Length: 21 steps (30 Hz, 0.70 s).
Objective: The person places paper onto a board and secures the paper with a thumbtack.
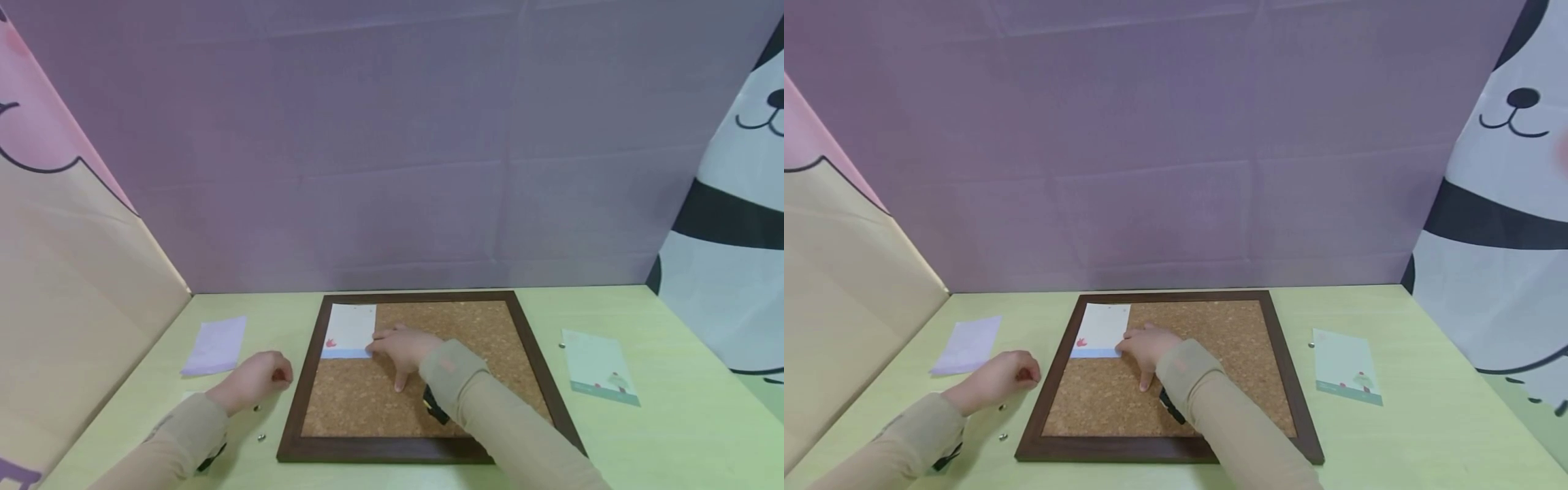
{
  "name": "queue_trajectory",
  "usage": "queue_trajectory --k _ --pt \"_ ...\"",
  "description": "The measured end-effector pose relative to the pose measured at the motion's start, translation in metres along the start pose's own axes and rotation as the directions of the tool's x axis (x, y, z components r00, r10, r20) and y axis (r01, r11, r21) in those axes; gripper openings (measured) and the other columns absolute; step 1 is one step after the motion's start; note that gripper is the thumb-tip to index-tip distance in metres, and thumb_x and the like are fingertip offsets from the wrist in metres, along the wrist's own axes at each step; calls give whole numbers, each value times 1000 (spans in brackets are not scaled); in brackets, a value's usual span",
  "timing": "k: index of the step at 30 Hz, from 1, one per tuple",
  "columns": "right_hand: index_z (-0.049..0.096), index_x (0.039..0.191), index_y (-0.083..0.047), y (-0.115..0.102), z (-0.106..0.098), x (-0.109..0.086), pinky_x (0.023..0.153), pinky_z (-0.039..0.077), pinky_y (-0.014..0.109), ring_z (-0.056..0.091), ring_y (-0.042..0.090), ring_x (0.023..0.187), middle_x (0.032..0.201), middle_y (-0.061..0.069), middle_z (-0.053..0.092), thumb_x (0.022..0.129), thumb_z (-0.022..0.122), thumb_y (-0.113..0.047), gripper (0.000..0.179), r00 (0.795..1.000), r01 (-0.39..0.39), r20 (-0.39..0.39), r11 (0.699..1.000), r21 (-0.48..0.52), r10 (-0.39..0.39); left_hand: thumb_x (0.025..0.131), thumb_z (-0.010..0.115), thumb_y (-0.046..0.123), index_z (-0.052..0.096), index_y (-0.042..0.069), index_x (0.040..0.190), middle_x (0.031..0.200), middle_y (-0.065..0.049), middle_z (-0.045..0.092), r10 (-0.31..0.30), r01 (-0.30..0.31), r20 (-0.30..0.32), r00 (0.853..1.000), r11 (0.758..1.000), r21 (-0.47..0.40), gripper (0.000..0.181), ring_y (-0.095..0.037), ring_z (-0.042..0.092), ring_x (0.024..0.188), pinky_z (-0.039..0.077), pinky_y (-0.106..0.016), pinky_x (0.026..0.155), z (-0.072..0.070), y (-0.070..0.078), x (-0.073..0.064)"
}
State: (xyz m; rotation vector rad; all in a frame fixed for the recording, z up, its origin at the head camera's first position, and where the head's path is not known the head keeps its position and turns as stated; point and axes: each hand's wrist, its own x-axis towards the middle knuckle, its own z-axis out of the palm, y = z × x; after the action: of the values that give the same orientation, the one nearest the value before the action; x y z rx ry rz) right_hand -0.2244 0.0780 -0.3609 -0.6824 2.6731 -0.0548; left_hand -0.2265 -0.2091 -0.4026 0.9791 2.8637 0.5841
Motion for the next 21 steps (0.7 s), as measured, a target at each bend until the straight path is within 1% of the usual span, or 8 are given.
queue_trajectory --k 3,8,12,15,17,21 --pt "43 141 -30 0 0 0 110 33 42 22 28 143 153 -5 30 70 81 -22 80 1000 0 0 1000 4 0 78 68 -3 64 11 72 72 7 60 5 -5 6 1000 1000 2 15 -3 50 67 46 -23 61 1 -2 0" --pt "44 141 -29 0 -1 0 110 32 43 22 28 143 154 -5 30 70 81 -21 81 1000 4 -2 1000 10 -4 80 67 -2 62 12 72 70 8 59 -32 33 25 999 999 -21 17 -2 49 66 44 -23 60 2 -1 0" --pt "44 141 -27 -1 -1 1 111 31 43 22 30 143 153 -4 31 69 81 -21 81 1000 10 -3 1000 2 -10 82 66 -1 62 12 73 71 8 58 -42 43 34 999 998 -38 16 -2 48 67 44 -23 60 1 -1 0" --pt "44 140 -26 -1 -1 1 111 30 44 23 31 143 153 -3 32 69 82 -21 81 1000 13 -6 1000 -3 -13 83 64 -2 61 11 73 71 7 59 -55 57 34 998 996 -63 17 -4 49 68 45 -23 62 -1 0 0" --pt "45 140 -26 -1 -2 1 112 30 44 23 31 143 153 -3 32 69 82 -20 81 1000 11 -6 1000 -3 -11 82 62 -4 61 11 72 72 7 59 -75 78 33 997 993 -90 19 -5 51 70 46 -24 64 -2 1 1" --pt "44 140 -26 -3 -3 -1 112 30 44 23 32 143 153 -3 31 69 82 -20 80 1000 5 1 1000 -1 -5 81 62 -5 62 10 72 72 5 60 -95 98 34 995 986 -136 17 -7 52 71 47 -25 66 -4 0 2"
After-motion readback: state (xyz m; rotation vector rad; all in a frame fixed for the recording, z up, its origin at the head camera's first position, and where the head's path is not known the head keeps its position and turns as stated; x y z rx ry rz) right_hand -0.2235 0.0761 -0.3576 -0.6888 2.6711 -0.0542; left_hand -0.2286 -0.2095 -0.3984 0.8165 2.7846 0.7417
